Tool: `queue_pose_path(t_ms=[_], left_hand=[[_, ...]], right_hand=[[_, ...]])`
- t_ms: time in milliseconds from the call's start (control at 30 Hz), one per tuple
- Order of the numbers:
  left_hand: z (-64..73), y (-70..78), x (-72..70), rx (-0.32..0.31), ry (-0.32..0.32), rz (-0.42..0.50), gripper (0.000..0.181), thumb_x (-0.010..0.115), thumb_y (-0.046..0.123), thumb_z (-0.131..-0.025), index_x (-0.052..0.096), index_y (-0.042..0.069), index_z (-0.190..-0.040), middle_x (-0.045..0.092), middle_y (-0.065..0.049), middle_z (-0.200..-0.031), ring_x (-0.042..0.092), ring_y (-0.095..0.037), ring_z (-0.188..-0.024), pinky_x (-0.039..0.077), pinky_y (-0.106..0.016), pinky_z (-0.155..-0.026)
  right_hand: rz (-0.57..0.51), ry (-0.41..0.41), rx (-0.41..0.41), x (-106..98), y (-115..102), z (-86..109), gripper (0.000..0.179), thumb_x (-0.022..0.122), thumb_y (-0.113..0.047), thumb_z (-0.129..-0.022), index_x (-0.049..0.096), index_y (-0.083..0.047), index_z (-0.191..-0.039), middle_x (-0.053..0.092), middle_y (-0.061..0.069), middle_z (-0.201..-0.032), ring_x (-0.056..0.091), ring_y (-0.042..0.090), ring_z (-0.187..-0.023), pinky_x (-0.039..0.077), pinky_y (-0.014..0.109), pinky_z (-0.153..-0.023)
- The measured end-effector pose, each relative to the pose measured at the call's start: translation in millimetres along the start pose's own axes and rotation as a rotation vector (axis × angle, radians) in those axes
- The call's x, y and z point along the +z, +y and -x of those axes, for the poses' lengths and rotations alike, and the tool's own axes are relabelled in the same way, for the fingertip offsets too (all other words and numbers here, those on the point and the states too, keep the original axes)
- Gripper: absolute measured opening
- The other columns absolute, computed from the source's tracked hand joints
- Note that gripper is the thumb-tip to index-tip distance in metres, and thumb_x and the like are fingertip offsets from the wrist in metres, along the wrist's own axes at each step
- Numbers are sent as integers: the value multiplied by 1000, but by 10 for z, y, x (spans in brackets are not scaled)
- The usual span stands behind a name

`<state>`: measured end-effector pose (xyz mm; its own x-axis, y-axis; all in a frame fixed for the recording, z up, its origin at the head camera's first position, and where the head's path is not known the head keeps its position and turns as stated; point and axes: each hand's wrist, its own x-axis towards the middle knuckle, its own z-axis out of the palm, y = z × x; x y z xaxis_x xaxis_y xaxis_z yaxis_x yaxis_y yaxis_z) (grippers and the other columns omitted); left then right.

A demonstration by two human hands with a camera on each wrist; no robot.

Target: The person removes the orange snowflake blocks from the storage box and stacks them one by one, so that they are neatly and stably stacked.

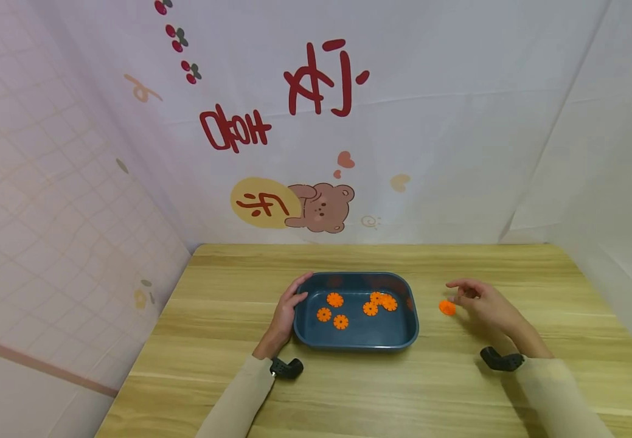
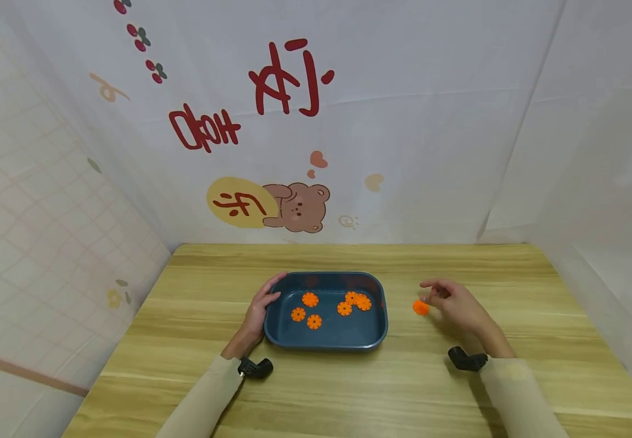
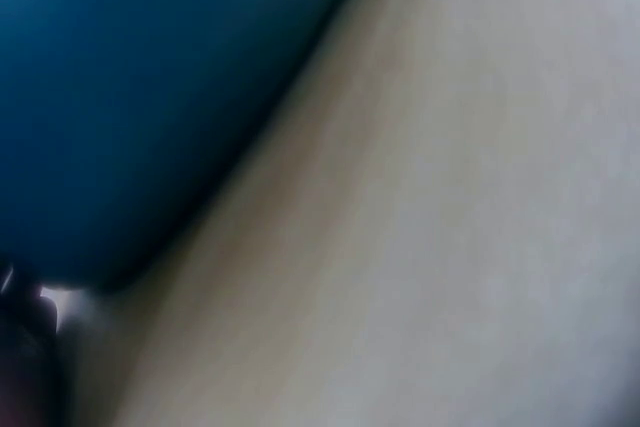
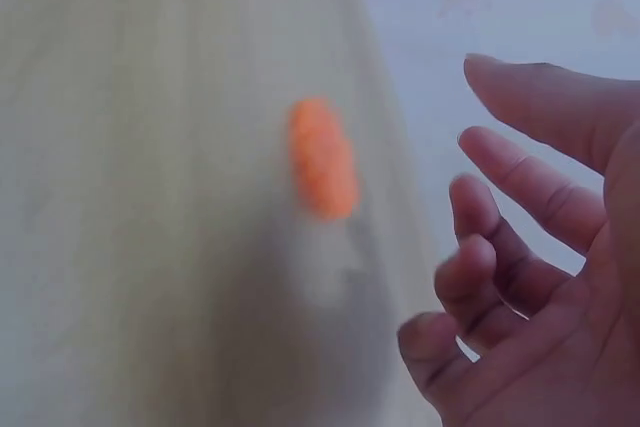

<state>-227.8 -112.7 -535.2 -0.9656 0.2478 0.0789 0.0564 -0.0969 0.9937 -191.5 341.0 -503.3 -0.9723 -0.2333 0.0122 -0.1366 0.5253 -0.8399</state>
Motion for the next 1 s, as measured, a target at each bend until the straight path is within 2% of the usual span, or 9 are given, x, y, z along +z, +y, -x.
queue_pose_path(t_ms=[133,200,300,400,500,567,733,867,1000], left_hand=[[3,11,1,-2,-1,5,46,40,11,-101,48,9,-147,39,-8,-156,29,-22,-146,26,-28,-115],[4,13,0,-4,-2,8,46,39,11,-101,48,8,-147,38,-8,-157,28,-22,-146,27,-23,-113],[4,7,-3,-3,0,12,46,39,11,-101,48,8,-147,38,-8,-157,28,-22,-146,28,-20,-111],[5,1,-4,-4,3,9,46,40,11,-101,48,8,-146,39,-7,-156,29,-22,-146,27,-23,-112],[7,-8,-6,-7,2,10,46,41,12,-101,49,9,-146,39,-6,-156,29,-21,-146,27,-27,-114],[8,-11,-8,-9,-4,16,46,40,13,-101,48,8,-146,38,-7,-157,28,-22,-146,27,-26,-114],[6,-10,-4,-4,-17,28,46,39,11,-102,47,6,-147,36,-9,-158,27,-24,-147,29,-20,-110],[3,-8,-2,-10,-16,36,46,39,10,-102,47,7,-147,35,-11,-158,28,-24,-146,31,-17,-108],[4,-5,-6,-9,-12,34,46,38,10,-102,47,7,-147,36,-10,-158,28,-24,-147,31,-16,-107]], right_hand=[[-49,-54,4,-21,-163,-128,40,60,-17,-99,55,5,-132,65,20,-106,66,15,-97,51,26,-80],[-62,-81,9,-9,-270,-205,42,62,-21,-98,56,2,-132,64,21,-110,66,20,-103,52,29,-84],[-43,-107,-10,45,-443,-333,39,65,-26,-96,60,-6,-128,64,17,-104,65,27,-100,53,34,-84],[-19,-145,-52,127,-601,-473,30,65,-22,-96,63,-10,-123,63,17,-95,63,28,-90,52,34,-76],[-23,-216,-96,230,-773,-600,28,63,-15,-97,63,-7,-123,63,19,-94,63,21,-83,50,31,-68],[-30,-272,-122,312,-883,-680,30,63,-14,-96,62,-3,-124,63,18,-93,63,25,-80,49,30,-64],[-30,-366,-168,525,-1094,-839,38,68,-17,-93,61,3,-124,63,11,-88,56,38,-71,50,31,-61],[-18,-412,-175,694,-1192,-929,36,69,-15,-92,61,2,-122,62,10,-86,55,34,-68,49,31,-60],[23,-457,-175,877,-1282,-1002,31,70,-17,-91,64,-5,-119,63,8,-85,58,34,-74,48,30,-65]])
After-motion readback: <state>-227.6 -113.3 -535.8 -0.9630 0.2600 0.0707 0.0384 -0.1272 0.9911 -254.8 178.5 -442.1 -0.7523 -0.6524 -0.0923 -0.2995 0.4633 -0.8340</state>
